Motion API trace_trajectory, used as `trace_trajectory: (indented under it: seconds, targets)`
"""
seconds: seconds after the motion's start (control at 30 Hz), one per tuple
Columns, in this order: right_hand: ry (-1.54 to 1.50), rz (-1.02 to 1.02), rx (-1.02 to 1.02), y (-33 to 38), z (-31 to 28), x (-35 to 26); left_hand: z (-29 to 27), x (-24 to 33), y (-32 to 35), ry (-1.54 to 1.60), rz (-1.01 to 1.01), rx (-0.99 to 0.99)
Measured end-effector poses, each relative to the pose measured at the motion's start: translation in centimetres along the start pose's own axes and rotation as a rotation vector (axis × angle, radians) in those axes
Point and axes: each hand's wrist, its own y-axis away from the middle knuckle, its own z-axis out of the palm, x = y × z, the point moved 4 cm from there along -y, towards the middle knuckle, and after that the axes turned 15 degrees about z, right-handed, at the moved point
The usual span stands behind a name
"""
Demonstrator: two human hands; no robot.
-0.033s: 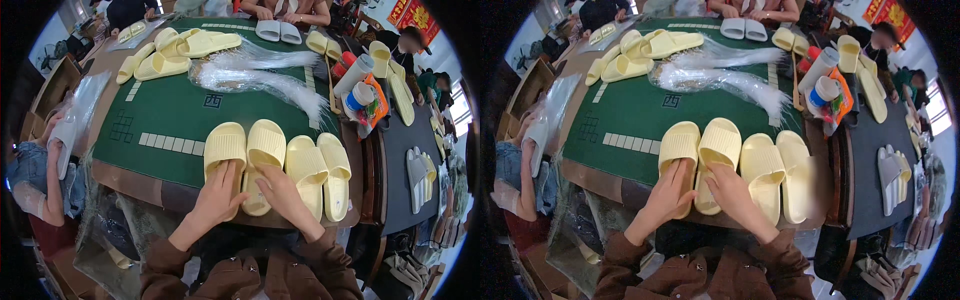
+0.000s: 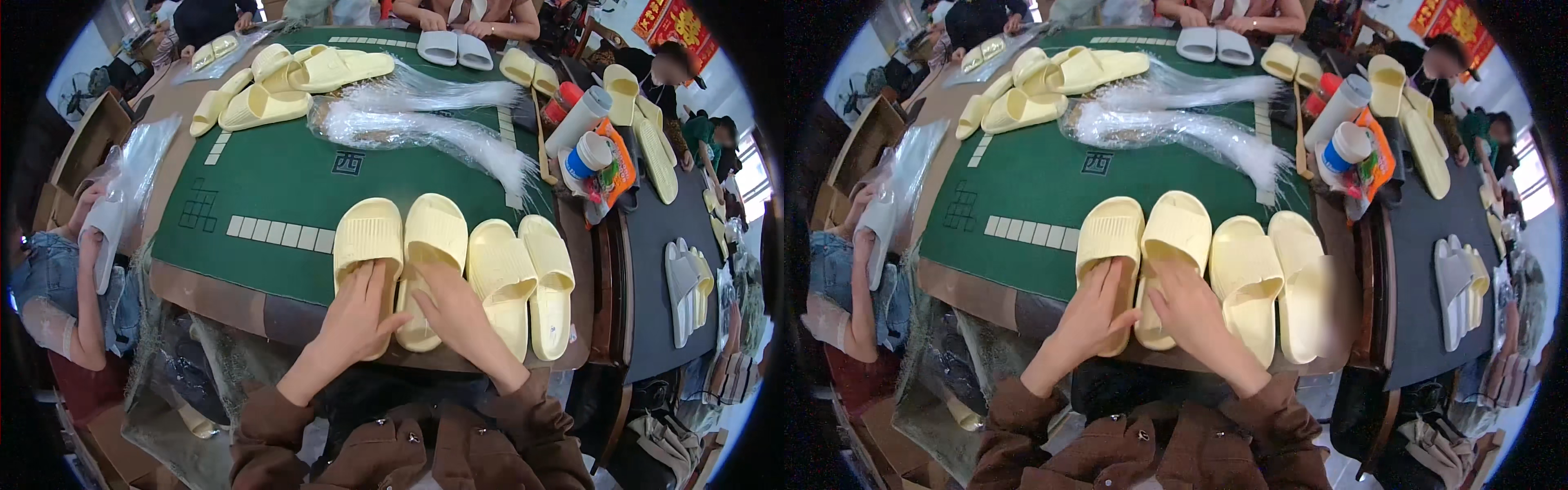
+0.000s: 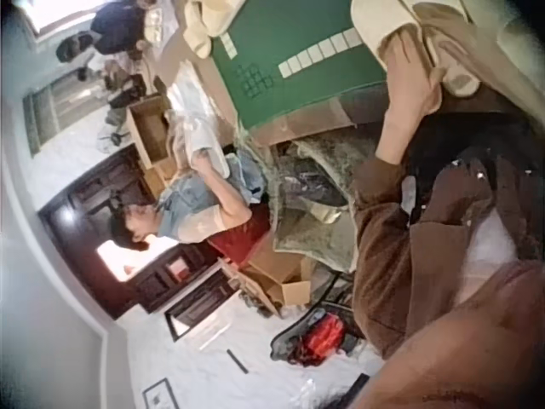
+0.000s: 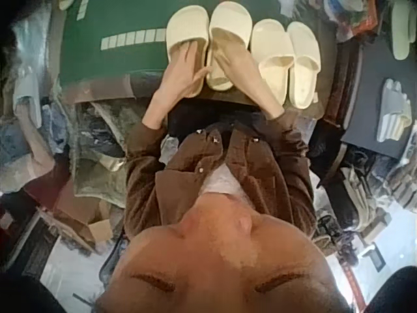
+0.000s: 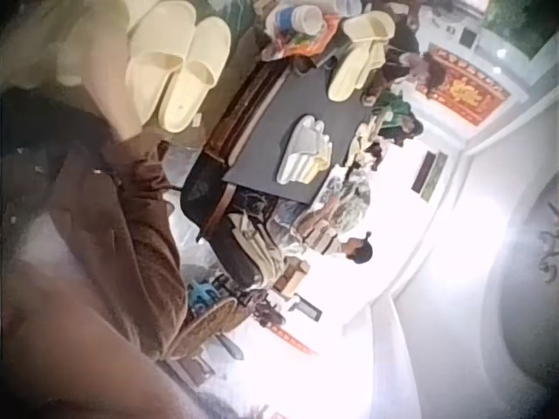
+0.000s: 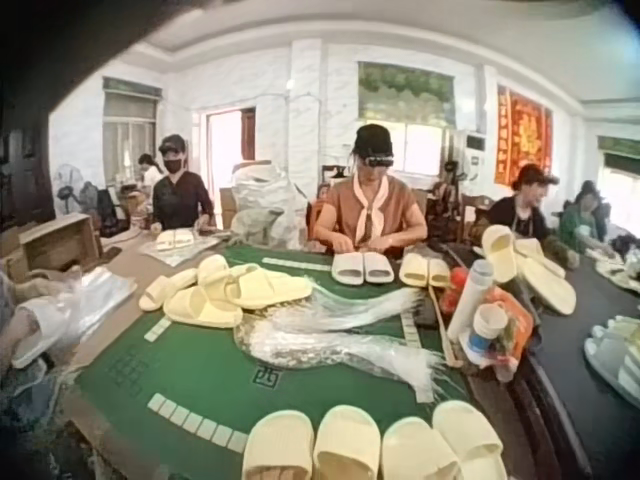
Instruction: The person assembles plastic slippers by hand at a workbench. They pick up pairs of white, yellow, and black slippers, insert a thin white cord into the slots on the top of each slipper, and then place the finished pairs onto a pile on the table. The process is repeated for multiple pairs throughout the video.
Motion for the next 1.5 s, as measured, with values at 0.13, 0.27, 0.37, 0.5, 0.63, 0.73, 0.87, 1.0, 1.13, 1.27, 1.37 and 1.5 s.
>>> trace_trajectory:
  seconds: [0.13, 0.27, 0.37, 0.5, 0.63, 0.73, 0.87, 1.0, 1.13, 1.27, 1.37, 1.5]
  targets:
    - [0.009, -0.011, 0.068, -1.2, 2.0, 0.2, 0.8, -1.6, -1.6, 0.051, -0.043, -0.16]
    - [0.143, 0.041, 0.095, -2.3, 3.0, 1.7, 1.1, -2.7, -2.9, 0.065, -0.042, -0.305]
    - [0.182, -0.007, 0.145, -2.4, 3.6, 1.7, 1.4, -3.6, -3.6, 0.105, -0.063, -0.402]
    - [0.112, 0.057, 0.04, -2.8, 3.0, 1.5, 2.9, -4.5, -4.1, 0.244, -0.117, -0.498]
    - [0.02, 0.071, 0.005, -2.5, 2.3, 1.2, 2.9, -4.2, -3.9, 0.147, -0.087, -0.311]
    - [0.145, 0.038, 0.038, -1.3, 1.2, 0.9, 3.8, -4.2, -3.9, 0.045, -0.112, -0.202]
    - [0.219, -0.002, 0.136, 0.1, -1.3, -1.3, 4.6, -4.3, -3.4, -0.015, -0.189, -0.143]
    - [0.137, -0.087, 0.137, -2.4, -3.3, -1.9, 4.1, -4.3, -3.3, -0.151, -0.1, -0.03]
    - [-0.06, -0.231, 0.029, -9.2, -2.6, -0.9, 3.6, -3.8, -4.2, -0.029, -0.104, -0.073]
    - [-0.18, -0.095, -0.296, -14.3, 1.1, 0.1, 3.8, -4.1, -4.3, 0.039, -0.138, -0.202]
    - [-0.096, -0.118, -0.407, -16.1, 2.7, 0.2, 3.9, -4.3, -4.0, 0.063, -0.122, -0.281]
    - [0.018, -0.14, -0.46, -16.6, 3.8, 0.3, 3.0, -4.0, -4.0, 0.041, -0.086, -0.36]
